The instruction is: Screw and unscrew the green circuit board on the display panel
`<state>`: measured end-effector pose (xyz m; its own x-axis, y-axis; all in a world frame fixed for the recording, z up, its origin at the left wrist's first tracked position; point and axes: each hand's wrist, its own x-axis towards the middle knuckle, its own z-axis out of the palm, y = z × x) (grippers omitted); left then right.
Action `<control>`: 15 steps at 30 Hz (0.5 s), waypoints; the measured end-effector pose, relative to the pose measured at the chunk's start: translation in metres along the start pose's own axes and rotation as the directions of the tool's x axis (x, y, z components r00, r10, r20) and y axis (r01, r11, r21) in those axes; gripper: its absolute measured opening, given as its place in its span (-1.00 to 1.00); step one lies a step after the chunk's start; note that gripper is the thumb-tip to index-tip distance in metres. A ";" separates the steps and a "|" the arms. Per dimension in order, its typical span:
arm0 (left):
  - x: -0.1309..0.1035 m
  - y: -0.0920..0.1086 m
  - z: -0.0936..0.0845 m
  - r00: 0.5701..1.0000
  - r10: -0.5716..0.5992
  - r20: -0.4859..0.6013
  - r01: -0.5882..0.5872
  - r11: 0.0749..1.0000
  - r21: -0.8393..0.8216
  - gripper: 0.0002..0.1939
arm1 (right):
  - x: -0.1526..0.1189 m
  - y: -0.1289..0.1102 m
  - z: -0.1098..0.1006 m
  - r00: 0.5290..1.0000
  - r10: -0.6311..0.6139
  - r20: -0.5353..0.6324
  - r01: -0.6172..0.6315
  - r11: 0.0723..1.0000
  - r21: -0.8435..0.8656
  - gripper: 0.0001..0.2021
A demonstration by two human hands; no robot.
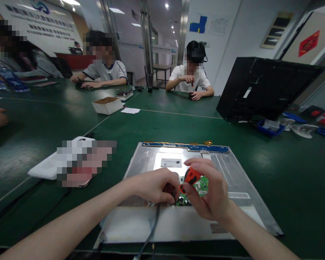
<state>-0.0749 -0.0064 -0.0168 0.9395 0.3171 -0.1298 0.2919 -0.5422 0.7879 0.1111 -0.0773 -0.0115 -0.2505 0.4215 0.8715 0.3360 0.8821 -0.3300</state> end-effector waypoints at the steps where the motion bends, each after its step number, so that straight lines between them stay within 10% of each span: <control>1: 0.000 0.000 0.000 1.000 -0.006 0.003 0.006 1.000 0.003 -0.89 | 0.000 0.000 0.000 1.000 0.002 0.004 -0.002 1.000 -0.010 -0.46; 15: 0.001 -0.005 0.000 0.999 0.010 0.031 -0.010 1.000 -0.014 -0.92 | 0.003 -0.002 0.002 0.999 -0.011 -0.046 0.007 0.995 -0.095 -0.50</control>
<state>-0.0759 -0.0035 -0.0210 0.9476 0.2870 -0.1405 0.2801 -0.5345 0.7974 0.1083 -0.0771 -0.0088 -0.2125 0.4018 0.8907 0.4195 0.8608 -0.2882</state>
